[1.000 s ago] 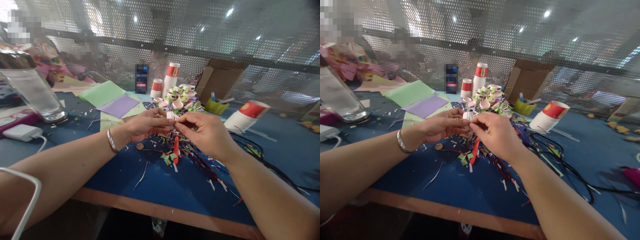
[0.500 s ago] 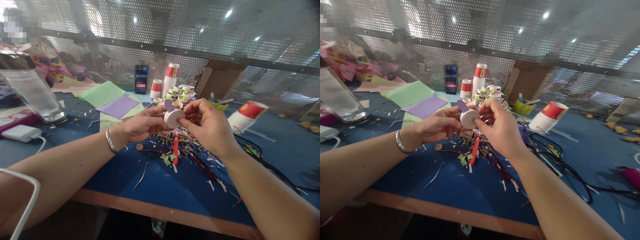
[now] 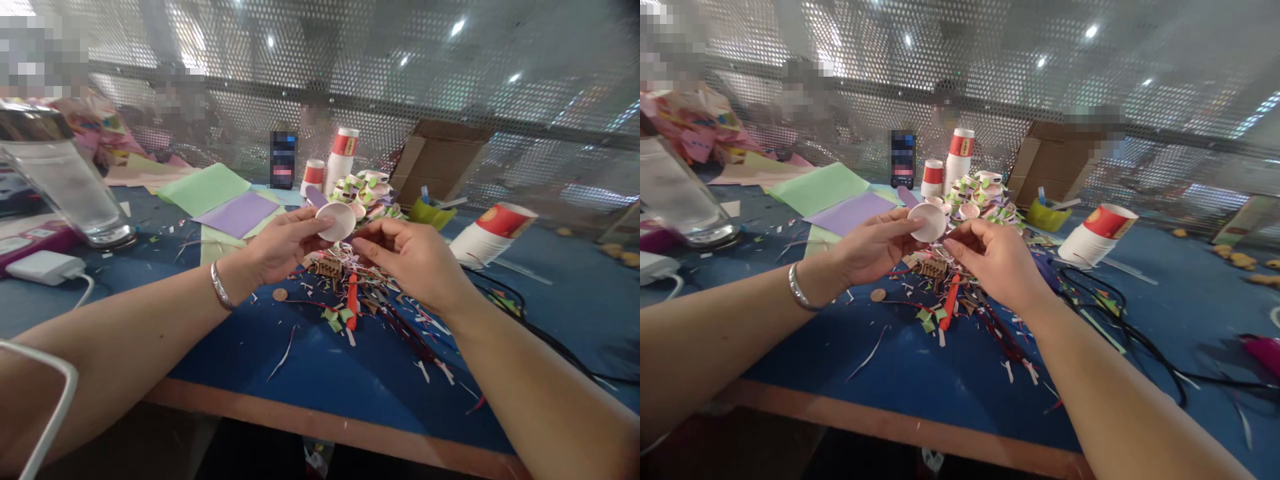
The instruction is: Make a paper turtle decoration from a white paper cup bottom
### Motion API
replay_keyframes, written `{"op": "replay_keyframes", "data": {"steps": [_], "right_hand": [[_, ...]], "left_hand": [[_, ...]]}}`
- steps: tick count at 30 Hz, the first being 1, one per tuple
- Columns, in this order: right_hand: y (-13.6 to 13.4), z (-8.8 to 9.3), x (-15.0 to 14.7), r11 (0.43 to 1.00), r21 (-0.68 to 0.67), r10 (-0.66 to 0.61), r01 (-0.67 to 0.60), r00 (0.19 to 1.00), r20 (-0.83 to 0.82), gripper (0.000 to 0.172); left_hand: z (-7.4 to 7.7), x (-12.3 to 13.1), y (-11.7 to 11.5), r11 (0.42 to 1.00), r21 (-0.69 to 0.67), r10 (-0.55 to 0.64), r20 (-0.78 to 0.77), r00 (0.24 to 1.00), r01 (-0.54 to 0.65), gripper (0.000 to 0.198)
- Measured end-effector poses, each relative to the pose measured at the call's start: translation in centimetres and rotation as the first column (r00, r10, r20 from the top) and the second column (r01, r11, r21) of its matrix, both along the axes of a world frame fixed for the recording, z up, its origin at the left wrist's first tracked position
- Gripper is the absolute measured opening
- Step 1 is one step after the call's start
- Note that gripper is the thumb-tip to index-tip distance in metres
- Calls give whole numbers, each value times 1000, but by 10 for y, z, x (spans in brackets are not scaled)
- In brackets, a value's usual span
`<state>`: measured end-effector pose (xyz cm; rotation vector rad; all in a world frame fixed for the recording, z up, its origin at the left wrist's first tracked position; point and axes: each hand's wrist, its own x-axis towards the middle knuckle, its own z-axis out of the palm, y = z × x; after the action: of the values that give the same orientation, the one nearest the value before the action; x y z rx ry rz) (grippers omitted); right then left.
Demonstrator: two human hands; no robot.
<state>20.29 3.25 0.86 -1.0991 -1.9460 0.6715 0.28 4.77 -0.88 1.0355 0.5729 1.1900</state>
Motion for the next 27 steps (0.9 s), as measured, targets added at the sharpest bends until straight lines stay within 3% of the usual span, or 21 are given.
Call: {"op": "replay_keyframes", "data": {"steps": [4, 11, 18, 24, 27], "right_hand": [[-3, 0, -1, 999, -41, 18, -19, 1000, -22, 22], [-5, 3, -1, 1000, -21, 14, -14, 1000, 11, 21], [-5, 1, -3, 996, -80, 36, -40, 998, -42, 18], [-4, 1, -5, 998, -60, 18, -17, 1000, 12, 18], [-3, 0, -5, 995, -93, 27, -28, 1000, -8, 17]], "left_hand": [[0, 2, -1, 999, -29, -43, 37, 998, 44, 6], [1, 1, 0, 998, -14, 56, 67, 996, -55, 8], [-2, 8, -5, 999, -25, -34, 27, 999, 35, 10], [-2, 4, -1, 998, 10, 65, 19, 998, -65, 9], [-3, 5, -2, 999, 5, 47, -22, 999, -47, 8]]}}
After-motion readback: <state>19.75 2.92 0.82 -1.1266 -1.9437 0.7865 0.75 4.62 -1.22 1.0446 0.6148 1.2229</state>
